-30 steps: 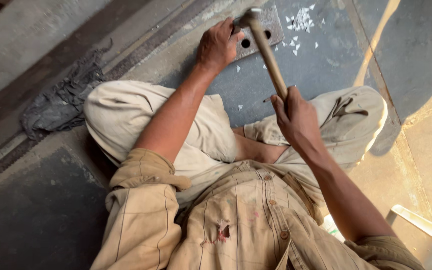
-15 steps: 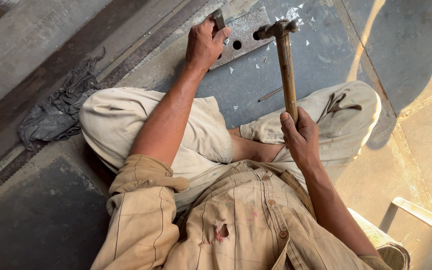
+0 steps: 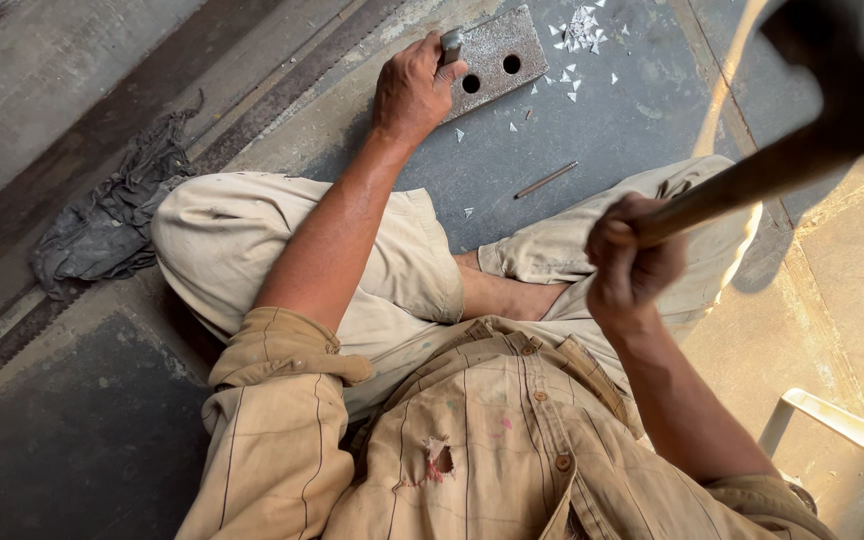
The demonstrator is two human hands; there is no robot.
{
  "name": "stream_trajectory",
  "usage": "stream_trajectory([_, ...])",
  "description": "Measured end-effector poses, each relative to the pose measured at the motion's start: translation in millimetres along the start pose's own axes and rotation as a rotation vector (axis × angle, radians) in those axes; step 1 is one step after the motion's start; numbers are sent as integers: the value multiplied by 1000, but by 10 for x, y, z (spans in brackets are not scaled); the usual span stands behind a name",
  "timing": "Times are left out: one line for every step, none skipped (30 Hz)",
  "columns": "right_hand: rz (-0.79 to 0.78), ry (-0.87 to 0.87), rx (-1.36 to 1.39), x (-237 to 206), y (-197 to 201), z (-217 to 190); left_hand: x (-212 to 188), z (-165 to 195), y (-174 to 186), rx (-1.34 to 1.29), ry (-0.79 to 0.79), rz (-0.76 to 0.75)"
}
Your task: The person sits on the floor and uses a hammer and a metal punch to shape a small metal piece on a metal block. They repeatedly strike the punch to form the metal into a triangular shape, occasionally adjusting the piece's position.
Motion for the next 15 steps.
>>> stream_trajectory([-95,30,-226,0,-90,30,-6,2,-9,7,3,-13])
stream_trajectory([-188,60,-451,4,-171,56,-9,2,-15,14,-2,-15])
stream_trajectory([-280,88,-674,14,-248,92,-12,-2,-25,21,-8,-16])
stream_trajectory([-329,-70,-785,31,-294,179,-14,-12,-36,29,-12,-18])
stream_trajectory([-381,-231,-889,41,-325,257,-12,-31,-42,7,-8,-7])
stream_trajectory([-434,-398,-987,36,-329,315,-18,-53,-49,-16,-4,2])
stream_trajectory([-384,-471,-925,35,-312,287,-14,-79,-63,-40,-2,9])
stream_trajectory([-340,-534,-862,37,-282,259,24,-112,-70,-43,-3,70])
stream_trajectory([-308,-605,-794,12,-266,249,27,-153,-48,-37,6,129])
stream_trajectory([-309,-578,-779,-13,-248,218,1,-178,-36,-39,21,175])
stream_trajectory([-297,-550,-766,-27,-214,193,-1,-217,-49,-100,78,163])
stream_trajectory([-290,-509,-749,-32,-190,187,21,-262,-53,-158,130,163])
stream_trajectory([-269,-561,-692,-68,-156,202,30,-298,-46,-211,183,169])
stream_trajectory([-245,-617,-635,-111,-120,219,31,-304,-43,-199,181,156])
stream_trajectory([-217,-674,-579,-156,-82,235,40,-301,-46,-188,178,141])
Point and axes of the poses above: each hand's wrist, its own x-axis towards the middle knuckle, its own y-axis out of the back of the hand, z = x × y, the point moved 4 cm from there along x, towards the middle knuckle, and after that the axes turned 15 degrees about z, right-handed, at the moved point
